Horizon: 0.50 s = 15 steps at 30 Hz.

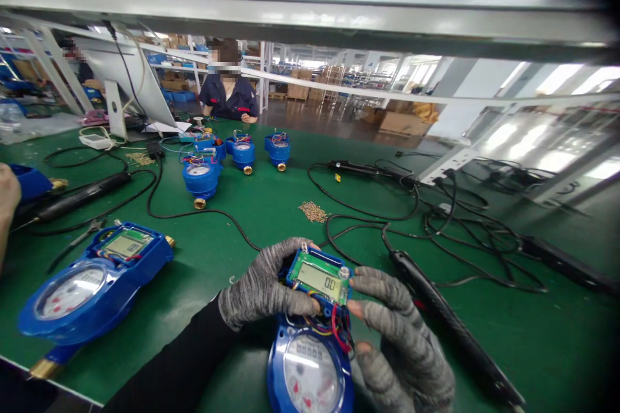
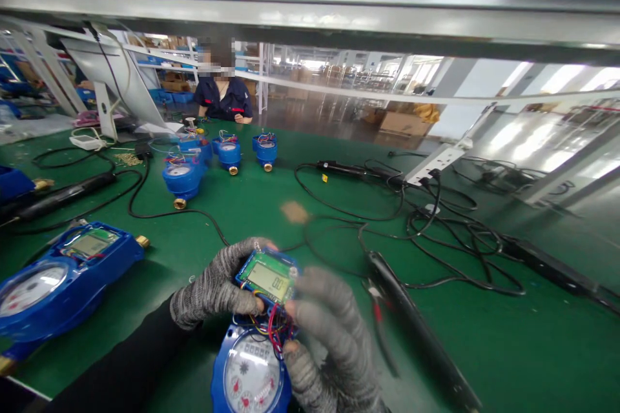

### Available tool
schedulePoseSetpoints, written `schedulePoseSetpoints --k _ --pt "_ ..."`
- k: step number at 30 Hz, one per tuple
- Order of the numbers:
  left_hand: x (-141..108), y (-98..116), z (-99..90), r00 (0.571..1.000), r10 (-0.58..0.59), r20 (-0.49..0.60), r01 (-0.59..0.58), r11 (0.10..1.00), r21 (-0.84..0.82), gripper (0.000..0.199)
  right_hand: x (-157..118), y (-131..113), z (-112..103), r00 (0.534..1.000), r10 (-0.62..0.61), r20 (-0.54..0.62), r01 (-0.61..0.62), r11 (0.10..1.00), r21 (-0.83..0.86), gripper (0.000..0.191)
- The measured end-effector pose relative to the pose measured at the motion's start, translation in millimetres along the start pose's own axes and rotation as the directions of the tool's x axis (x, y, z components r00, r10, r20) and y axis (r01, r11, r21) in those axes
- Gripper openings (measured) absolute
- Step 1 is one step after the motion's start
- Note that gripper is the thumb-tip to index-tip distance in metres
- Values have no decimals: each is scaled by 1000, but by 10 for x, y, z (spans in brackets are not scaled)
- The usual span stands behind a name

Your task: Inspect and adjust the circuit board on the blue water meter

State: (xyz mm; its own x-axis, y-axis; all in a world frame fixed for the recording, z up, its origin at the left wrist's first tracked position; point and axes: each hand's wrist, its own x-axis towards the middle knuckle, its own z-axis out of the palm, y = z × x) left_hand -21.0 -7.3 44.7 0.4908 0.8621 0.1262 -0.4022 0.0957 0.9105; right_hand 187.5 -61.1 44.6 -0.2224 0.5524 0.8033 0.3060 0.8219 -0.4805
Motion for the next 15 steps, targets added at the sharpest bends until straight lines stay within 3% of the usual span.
schedulePoseSetpoints --k 15 --pt "3 -42 -40 999 33 15 -33 999 13 69 -10 -23 -26 999 2 46 -1 1000 -16 40"
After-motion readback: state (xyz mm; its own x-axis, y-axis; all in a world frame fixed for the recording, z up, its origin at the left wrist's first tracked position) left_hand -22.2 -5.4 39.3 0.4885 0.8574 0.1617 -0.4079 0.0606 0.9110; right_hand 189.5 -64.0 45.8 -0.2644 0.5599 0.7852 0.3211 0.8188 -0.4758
